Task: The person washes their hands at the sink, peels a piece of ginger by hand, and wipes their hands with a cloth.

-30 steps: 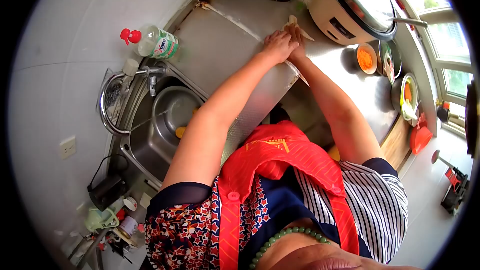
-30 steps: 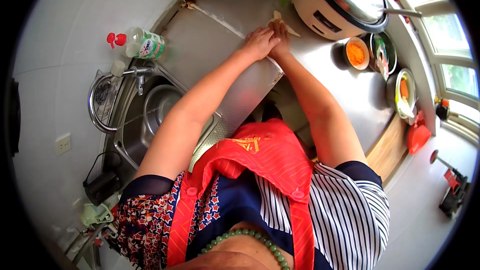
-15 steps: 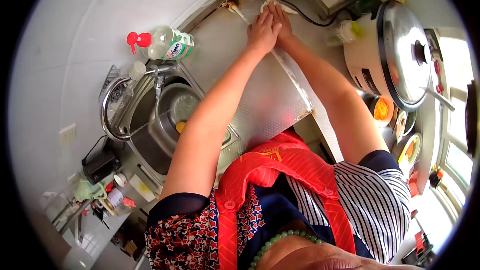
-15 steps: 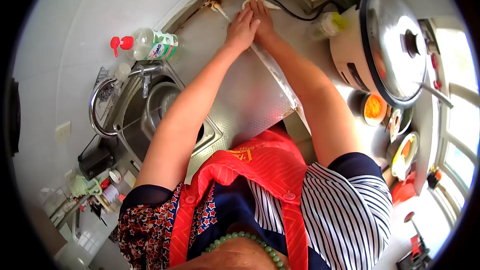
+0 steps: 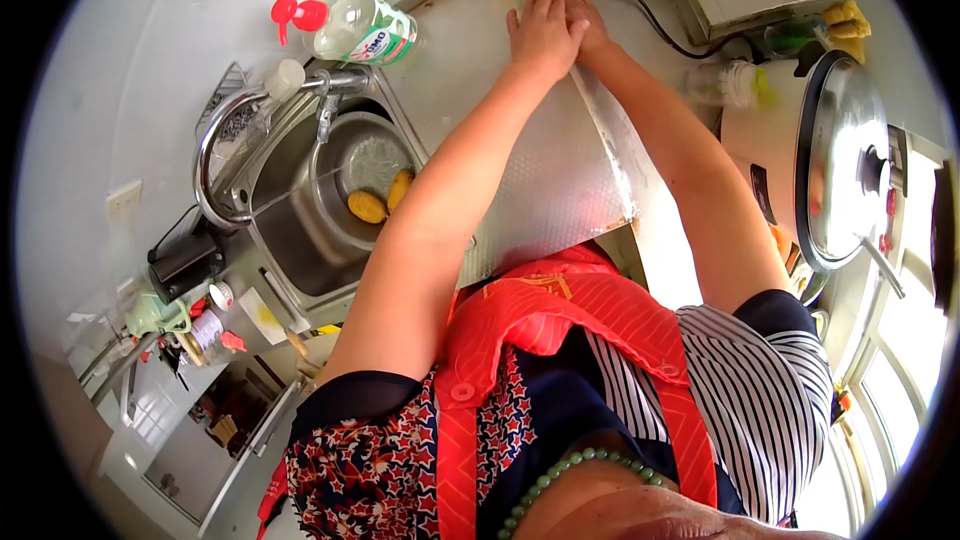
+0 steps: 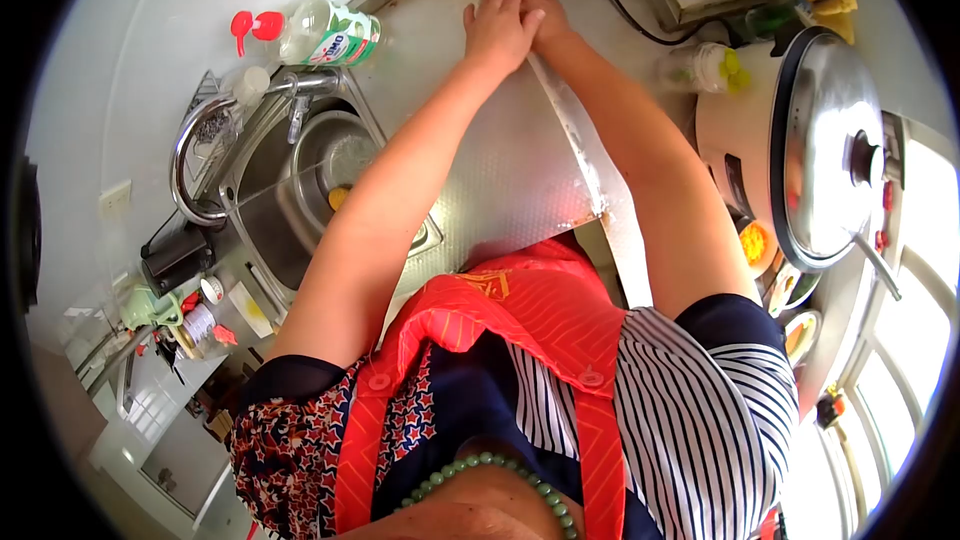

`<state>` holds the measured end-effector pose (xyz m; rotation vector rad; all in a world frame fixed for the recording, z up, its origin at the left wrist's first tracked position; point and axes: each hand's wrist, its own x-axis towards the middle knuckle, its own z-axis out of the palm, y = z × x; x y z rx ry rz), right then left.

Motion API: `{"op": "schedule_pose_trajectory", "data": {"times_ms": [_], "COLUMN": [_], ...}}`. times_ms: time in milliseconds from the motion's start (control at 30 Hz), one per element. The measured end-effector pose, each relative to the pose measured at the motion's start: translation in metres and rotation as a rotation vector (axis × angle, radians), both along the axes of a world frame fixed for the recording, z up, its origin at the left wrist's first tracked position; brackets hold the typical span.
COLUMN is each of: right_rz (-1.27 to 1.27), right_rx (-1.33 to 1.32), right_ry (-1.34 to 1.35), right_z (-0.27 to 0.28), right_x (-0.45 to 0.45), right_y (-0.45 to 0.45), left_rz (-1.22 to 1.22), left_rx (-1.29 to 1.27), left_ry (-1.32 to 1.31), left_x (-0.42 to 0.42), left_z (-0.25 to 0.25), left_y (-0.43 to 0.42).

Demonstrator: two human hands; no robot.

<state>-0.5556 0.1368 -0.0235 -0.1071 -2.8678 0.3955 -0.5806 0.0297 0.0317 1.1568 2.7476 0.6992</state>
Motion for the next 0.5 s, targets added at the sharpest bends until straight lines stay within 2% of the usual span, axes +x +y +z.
{"op": "schedule_pose_trajectory", "data": {"times_ms": [100,133,233,400,500], "right_rz": [-0.051,-0.086,-0.142,-0.143,-0.208], "right_rx": [-0.069,0.001,0.141,-0.008,-0.029], "right_ry": [-0.025,-0.139,-0.184,0.054,0.037], "right_z": [0.004,0.019,0.018,0.006,0.015], "right_x": [0.04,0.054,0.094,0.144,0.17], "right_y": [-0.02,-0.032,-0.058,-0.085,-0.115], "left_rz": [-0.095,-0.126,-0.249,-0.358,-0.455], "left_rx": [-0.034,0.007,-0.018,0.034,0.077], "left_ry": [0.018,0.035,-0.013,0.048,0.017], "left_x": [0.034,0.046,0.075,0.11,0.124], "left_z": [0.009,0.008,0.013,0.015,0.02], "left_y": [-0.02,-0.029,-0.057,-0.086,-0.103]}}
